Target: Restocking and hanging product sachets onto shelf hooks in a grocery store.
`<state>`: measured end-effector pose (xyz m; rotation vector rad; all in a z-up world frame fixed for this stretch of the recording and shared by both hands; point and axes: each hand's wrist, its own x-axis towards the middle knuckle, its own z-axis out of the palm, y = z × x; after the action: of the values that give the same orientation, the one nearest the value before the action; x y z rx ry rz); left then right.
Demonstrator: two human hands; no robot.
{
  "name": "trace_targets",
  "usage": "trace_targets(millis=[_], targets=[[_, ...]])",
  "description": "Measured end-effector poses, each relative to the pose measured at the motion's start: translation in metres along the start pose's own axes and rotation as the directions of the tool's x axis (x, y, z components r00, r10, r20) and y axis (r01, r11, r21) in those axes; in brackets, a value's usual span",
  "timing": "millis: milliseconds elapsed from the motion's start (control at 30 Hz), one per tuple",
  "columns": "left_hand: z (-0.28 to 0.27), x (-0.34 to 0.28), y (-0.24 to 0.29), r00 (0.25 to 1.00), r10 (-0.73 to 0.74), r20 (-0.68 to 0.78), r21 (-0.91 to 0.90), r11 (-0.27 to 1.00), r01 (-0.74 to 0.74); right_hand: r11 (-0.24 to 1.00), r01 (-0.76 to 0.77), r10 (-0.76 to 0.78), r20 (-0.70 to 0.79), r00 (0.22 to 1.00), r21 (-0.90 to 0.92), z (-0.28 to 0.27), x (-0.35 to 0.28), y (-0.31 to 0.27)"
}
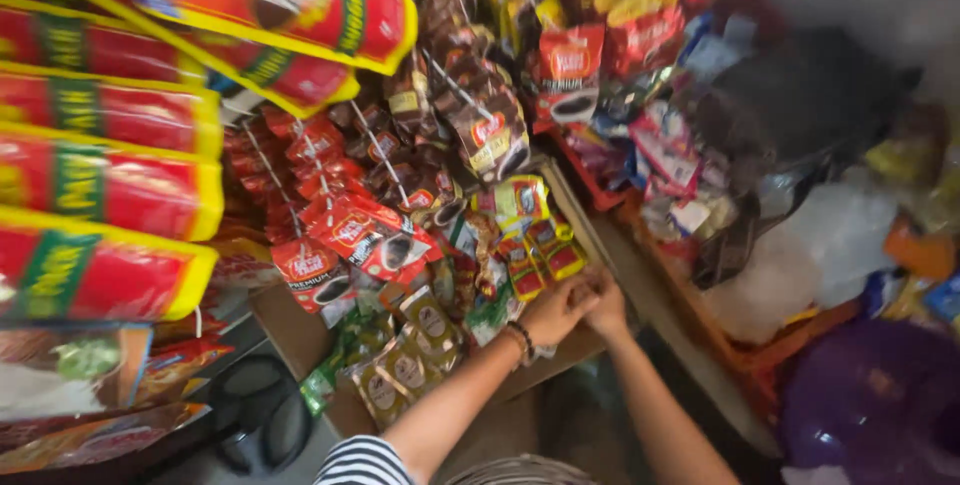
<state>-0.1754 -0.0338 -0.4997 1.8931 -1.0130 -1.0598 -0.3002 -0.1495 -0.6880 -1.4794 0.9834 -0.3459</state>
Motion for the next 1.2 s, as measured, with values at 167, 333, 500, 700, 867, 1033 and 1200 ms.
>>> trace_targets(millis=[167, 333, 500, 700, 867, 1033, 1200], targets=[[0.017, 0.025, -0.058, 0.999, 0.043, -0.024, -0.087, 0.995, -0.045, 0.985, 0.117, -0.125, -0.054, 0.991, -0.126, 0.014, 0.002, -0.019], [0.03, 0.045, -0.106, 0.99, 0.076, -0.115, -0.061, 0.995, -0.084, 0.974, 0.058, -0.083, -0.108, 0.991, -0.22, 0.03, 0.013, -0.016], [0.06, 0.086, -0.194, 0.963, -0.239, -0.124, -0.148, 0.964, 0.22, 0.962, -0.05, 0.021, -0.111, 0.994, -0.267, 0.045, 0.031, -0.001], [0.093, 0.08, -0.263, 0.941, -0.295, -0.165, -0.467, 0.864, 0.189, 0.938, -0.317, 0.284, -0.215, 0.934, -0.138, 0.062, 0.041, 0.069], [0.096, 0.055, -0.259, 0.846, -0.522, 0.107, -0.644, 0.613, 0.459, 0.931, -0.319, 0.358, -0.28, 0.891, 0.178, 0.092, 0.043, 0.077], [0.071, 0.032, -0.232, 0.768, -0.561, 0.308, -0.711, 0.401, 0.577, 0.817, -0.295, 0.441, -0.206, 0.873, 0.496, 0.103, 0.051, 0.102], [0.067, 0.024, -0.238, 0.848, -0.383, 0.367, -0.891, 0.119, 0.439, 0.814, -0.337, 0.41, -0.058, 0.91, 0.474, 0.095, 0.012, 0.076]])
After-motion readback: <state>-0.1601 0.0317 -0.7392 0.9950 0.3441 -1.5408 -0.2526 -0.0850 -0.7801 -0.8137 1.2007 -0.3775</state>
